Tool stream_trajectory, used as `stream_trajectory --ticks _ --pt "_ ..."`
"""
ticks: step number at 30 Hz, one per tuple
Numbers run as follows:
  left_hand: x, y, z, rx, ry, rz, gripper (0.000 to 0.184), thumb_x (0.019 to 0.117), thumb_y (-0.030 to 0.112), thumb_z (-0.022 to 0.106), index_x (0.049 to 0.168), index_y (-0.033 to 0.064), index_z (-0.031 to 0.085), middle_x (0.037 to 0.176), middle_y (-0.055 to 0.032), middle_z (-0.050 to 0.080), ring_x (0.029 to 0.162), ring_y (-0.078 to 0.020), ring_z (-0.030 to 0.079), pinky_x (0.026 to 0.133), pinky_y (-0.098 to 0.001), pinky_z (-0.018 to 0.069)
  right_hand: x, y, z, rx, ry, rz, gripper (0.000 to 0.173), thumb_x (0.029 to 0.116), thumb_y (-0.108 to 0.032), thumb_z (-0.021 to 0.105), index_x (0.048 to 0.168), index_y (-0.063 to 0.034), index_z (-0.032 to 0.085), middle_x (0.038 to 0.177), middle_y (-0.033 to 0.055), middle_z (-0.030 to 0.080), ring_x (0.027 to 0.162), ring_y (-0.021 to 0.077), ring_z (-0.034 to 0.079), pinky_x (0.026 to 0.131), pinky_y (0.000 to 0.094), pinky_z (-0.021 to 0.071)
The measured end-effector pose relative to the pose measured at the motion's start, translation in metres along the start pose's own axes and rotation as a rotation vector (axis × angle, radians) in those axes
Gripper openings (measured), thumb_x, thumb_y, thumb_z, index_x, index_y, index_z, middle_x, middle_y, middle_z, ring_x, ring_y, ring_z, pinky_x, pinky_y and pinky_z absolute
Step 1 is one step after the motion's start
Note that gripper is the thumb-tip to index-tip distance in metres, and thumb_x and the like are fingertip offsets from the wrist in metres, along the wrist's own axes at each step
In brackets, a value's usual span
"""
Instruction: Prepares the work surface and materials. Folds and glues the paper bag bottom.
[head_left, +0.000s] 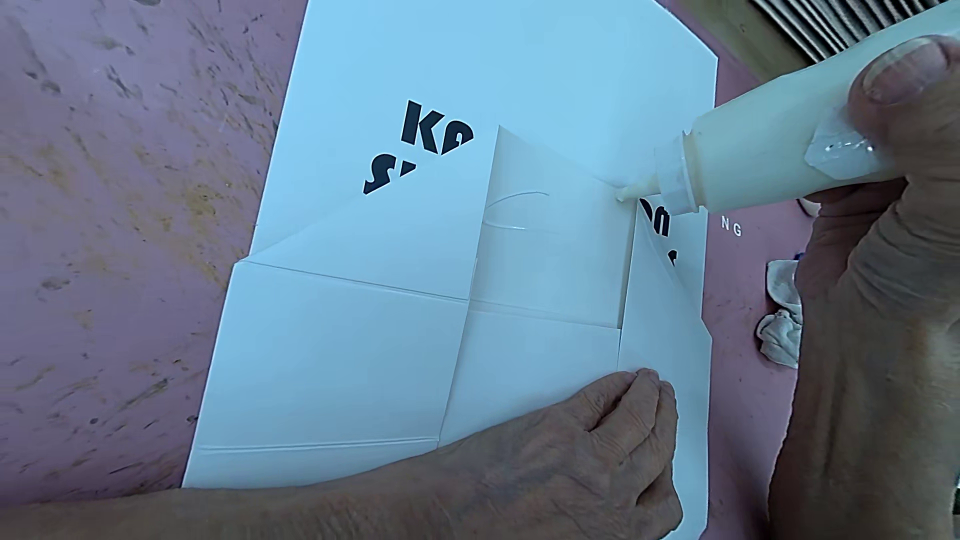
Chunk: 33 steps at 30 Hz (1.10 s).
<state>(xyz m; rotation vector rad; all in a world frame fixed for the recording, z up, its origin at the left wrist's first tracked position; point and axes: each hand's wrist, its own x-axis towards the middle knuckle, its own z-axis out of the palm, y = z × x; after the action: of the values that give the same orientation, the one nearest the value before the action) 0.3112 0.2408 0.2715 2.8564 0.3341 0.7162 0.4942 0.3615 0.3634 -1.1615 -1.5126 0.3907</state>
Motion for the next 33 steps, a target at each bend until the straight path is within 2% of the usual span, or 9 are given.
stream_trajectory --ticks 8,13,18,20,22,25,29,30,33 --pt "0.002 0.000 0.003 0.004 0.031 -0.004 0.055 0.1078 0.039 0.036 0.136 -0.0017 0.060 0.147 -0.0287 0.051 0.140 -0.0432 0.047 0.115 -0.0476 0.0370 0.003 -0.002 0.017 0.056 -0.039 -0.021 0.045 0.0728 -0.016 0.089 0.101 -0.0052 0.057 0.086 0.0048 0.071 0.081 0.0203 0.075 0.073 0.0346 0.0668" --pt "0.002 0.001 -0.001 -0.037 -0.011 -0.005 0.055 0.1073 0.037 0.038 0.139 -0.0033 0.057 0.150 -0.0293 0.048 0.143 -0.0434 0.044 0.117 -0.0488 0.0341 -0.022 -0.021 0.020 0.040 -0.103 0.070 0.025 0.0882 -0.007 0.077 0.104 -0.0115 0.059 0.091 -0.0043 0.070 0.083 0.0080 0.072 0.073 0.0205 0.0622" --pt "0.003 0.001 0.000 -0.052 -0.007 -0.014 0.057 0.1051 0.040 0.043 0.137 -0.0035 0.059 0.150 -0.0299 0.048 0.143 -0.0435 0.044 0.116 -0.0480 0.0350 -0.020 -0.023 0.031 0.068 -0.132 0.040 0.027 0.0872 -0.005 0.078 0.104 -0.0098 0.058 0.092 -0.0021 0.070 0.082 0.0101 0.073 0.072 0.0218 0.0629" --pt "0.003 0.001 0.000 -0.073 -0.016 -0.021 0.059 0.1046 0.042 0.045 0.138 -0.0038 0.058 0.150 -0.0296 0.048 0.143 -0.0432 0.043 0.117 -0.0480 0.0334 -0.015 -0.020 0.041 0.060 -0.114 0.001 0.030 0.0821 -0.006 0.080 0.102 -0.0078 0.058 0.089 -0.0003 0.069 0.080 0.0108 0.072 0.068 0.0223 0.0634" --pt "0.003 0.001 0.000 -0.066 0.000 -0.020 0.060 0.1040 0.044 0.045 0.137 -0.0040 0.059 0.149 -0.0286 0.050 0.143 -0.0420 0.044 0.117 -0.0474 0.0344 -0.024 -0.026 0.040 0.002 -0.193 0.040 0.026 0.0890 -0.004 0.073 0.110 -0.0076 0.057 0.098 -0.0036 0.066 0.090 0.0033 0.068 0.076 0.0154 0.0584" --pt "0.004 0.001 0.002 -0.057 0.015 -0.025 0.060 0.1036 0.045 0.046 0.136 -0.0040 0.060 0.149 -0.0284 0.050 0.142 -0.0413 0.046 0.116 -0.0463 0.0358 -0.025 -0.030 0.044 -0.002 -0.222 0.054 0.025 0.0910 -0.003 0.071 0.111 -0.0086 0.058 0.099 -0.0056 0.065 0.091 0.0003 0.067 0.078 0.0129 0.0566" --pt "0.005 0.001 0.003 -0.051 0.003 -0.033 0.058 0.1044 0.044 0.046 0.136 -0.0029 0.059 0.148 -0.0269 0.051 0.143 -0.0406 0.044 0.117 -0.0466 0.0339 0.000 -0.021 0.065 0.127 -0.107 -0.030 0.036 0.0761 -0.008 0.084 0.101 -0.0067 0.058 0.085 0.0024 0.070 0.076 0.0163 0.074 0.067 0.0295 0.0662" --pt "0.005 0.001 0.003 -0.052 0.002 -0.030 0.058 0.1042 0.044 0.046 0.136 -0.0033 0.060 0.148 -0.0272 0.051 0.143 -0.0410 0.044 0.117 -0.0469 0.0341 0.000 -0.022 0.066 0.139 -0.107 -0.014 0.035 0.0771 -0.007 0.082 0.101 -0.0064 0.057 0.085 0.0032 0.070 0.077 0.0172 0.074 0.067 0.0300 0.0667" --pt "0.006 0.000 -0.003 -0.083 0.001 -0.025 0.059 0.1030 0.043 0.049 0.134 -0.0053 0.061 0.147 -0.0286 0.052 0.142 -0.0417 0.045 0.116 -0.0473 0.0352 -0.016 -0.032 0.053 0.127 -0.212 0.125 0.024 0.0937 -0.002 0.069 0.111 -0.0086 0.054 0.100 -0.0023 0.068 0.093 0.0083 0.072 0.079 0.0219 0.0634"
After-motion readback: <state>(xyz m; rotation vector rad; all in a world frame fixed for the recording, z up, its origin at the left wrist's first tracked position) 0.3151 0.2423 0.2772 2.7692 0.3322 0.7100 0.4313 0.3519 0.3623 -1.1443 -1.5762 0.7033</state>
